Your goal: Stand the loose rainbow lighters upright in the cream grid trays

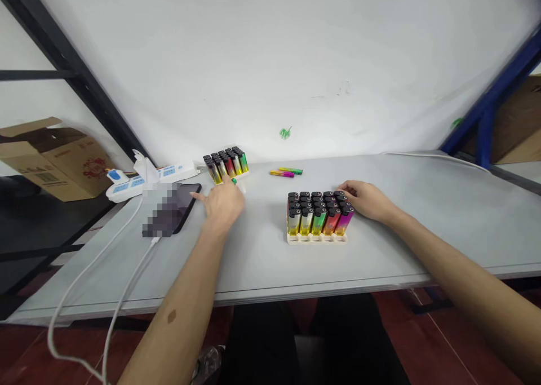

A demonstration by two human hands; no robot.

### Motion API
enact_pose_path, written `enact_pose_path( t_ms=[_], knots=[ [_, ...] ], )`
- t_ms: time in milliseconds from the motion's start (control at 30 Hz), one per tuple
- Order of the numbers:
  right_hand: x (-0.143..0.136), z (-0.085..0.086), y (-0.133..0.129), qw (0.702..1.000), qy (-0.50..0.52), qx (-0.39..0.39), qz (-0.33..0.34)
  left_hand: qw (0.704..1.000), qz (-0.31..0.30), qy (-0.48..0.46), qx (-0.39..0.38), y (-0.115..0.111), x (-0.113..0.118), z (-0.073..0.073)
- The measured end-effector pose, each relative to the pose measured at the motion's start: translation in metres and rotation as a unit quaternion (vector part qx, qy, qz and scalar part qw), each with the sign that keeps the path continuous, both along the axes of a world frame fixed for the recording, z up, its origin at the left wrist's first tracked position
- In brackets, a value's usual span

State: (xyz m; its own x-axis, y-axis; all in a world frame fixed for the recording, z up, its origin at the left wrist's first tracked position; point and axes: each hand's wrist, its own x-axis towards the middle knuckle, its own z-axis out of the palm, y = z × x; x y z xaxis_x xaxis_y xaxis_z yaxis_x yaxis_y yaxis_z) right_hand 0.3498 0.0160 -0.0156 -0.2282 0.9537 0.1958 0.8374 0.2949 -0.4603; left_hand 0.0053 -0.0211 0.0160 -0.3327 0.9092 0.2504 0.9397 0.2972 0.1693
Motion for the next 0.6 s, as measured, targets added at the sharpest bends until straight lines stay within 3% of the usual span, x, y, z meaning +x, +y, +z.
enact_pose_path(
  t_ms=[300, 400, 600],
  knots=[
    [-0.001, 0.002, -0.003, 1.000, -0.007, 0.007, 0.000, 0.990, -0.140, 0.031, 0.011, 0.010, 0.018, -0.020],
    [-0.002, 0.003, -0.004, 1.000, -0.013, -0.001, -0.001, 0.989, -0.141, 0.039, 0.031, 0.013, 0.019, -0.024],
    [-0.003, 0.003, -0.007, 1.000, -0.017, -0.011, -0.012, 0.992, -0.085, 0.056, 0.074, 0.020, 0.004, -0.024]
  ],
)
